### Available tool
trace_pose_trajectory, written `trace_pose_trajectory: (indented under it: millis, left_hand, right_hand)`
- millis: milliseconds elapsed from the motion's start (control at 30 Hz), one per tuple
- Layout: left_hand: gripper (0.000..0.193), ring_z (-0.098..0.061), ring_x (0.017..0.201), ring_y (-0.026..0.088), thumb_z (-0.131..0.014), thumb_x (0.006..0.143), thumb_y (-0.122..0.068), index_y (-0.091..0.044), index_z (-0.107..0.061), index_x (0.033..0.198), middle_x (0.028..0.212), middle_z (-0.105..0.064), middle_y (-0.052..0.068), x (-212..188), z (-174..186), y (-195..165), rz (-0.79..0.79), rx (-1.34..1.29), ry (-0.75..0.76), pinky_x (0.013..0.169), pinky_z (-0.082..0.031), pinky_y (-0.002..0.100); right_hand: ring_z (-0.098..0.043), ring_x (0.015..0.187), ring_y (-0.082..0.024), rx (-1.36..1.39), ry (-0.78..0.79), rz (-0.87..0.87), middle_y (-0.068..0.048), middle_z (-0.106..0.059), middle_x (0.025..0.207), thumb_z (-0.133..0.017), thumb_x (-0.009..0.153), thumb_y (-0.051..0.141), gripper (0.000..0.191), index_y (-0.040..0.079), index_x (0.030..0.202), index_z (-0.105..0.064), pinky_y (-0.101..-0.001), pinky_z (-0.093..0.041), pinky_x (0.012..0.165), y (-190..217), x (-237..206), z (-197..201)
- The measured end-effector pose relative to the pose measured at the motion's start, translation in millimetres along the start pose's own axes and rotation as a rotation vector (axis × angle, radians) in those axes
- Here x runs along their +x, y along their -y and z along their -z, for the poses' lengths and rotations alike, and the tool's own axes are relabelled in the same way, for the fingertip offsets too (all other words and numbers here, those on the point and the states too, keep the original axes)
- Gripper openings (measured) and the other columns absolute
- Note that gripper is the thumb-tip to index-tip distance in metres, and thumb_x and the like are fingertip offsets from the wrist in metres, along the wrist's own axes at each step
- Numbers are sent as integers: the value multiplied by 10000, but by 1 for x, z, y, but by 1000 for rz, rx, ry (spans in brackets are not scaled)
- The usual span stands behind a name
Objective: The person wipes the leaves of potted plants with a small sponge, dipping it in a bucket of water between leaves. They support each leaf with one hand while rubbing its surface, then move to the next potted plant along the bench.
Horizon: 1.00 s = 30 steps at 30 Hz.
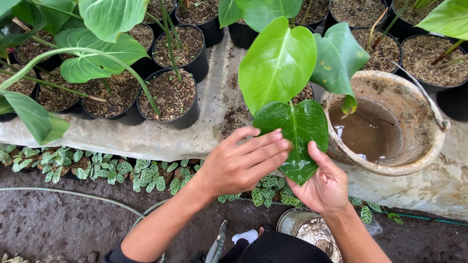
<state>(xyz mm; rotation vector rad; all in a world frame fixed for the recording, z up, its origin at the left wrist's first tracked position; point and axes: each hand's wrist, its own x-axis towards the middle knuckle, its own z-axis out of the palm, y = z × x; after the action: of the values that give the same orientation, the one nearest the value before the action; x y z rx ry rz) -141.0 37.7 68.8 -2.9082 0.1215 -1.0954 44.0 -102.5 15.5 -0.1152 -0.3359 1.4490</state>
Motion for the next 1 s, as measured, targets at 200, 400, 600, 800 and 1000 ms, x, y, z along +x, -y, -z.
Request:
trace_pose_trajectory:
  millis: [200, 400, 600, 800, 1000]
  left_hand:
    - [232, -688, 1209, 151, -699, 931, -59, -115, -752, 1150, 1215, -752, 9, -33, 12, 8, 104, -28, -26, 1032, -536, 388]
    - [178, -716, 1192, 130, -787, 1023, -82, -82, -732, 1193, 1208, -738, 9, -7, 20, -13, 290, -46, -423, 979, -556, 334]
    - [238, -654, 1259, 196, -686, 1011, -144, -70, -727, 1234, 1323, -709, 67, 36, -8, -27, 257, 82, -164, 1056, -467, 412]
    - [306, -642, 1289, 198, -666, 916, -90, -73, -738, 1212, 1313, -716, 57, 19, -14, -50, 323, -7, -158, 1053, -437, 435]
    - [264, -643, 1319, 182, -701, 959, -101, -82, -739, 1220, 1320, -722, 43, -1, -17, -69, 243, -91, -139, 1059, -436, 408]
  right_hand:
    - [-427, 1477, -337, -278, -83, 25, -290, -484, 1528, -383, 1105, 254, 534, -104, 1502, -394, -463, -295, 1266, 2, 11, -25]
    - [-461, 1448, -314, -416, -63, 48, -236, -499, 1526, -394, 1107, 223, 497, -49, 1522, -402, -468, -320, 1252, -3, 7, -24]
    - [-485, 1405, -235, -167, -65, 28, -124, -527, 1521, -376, 1175, 256, 445, 64, 1573, -434, -458, -370, 1191, -7, 2, -15]
    - [-450, 1456, -285, -116, -31, -32, -175, -480, 1561, -294, 1148, 356, 546, 15, 1569, -364, -475, -358, 1181, -7, 5, -29]
    - [-419, 1462, -361, -255, -71, 29, -278, -455, 1545, -282, 1128, 389, 614, -57, 1546, -336, -505, -334, 1225, -12, 16, -40]
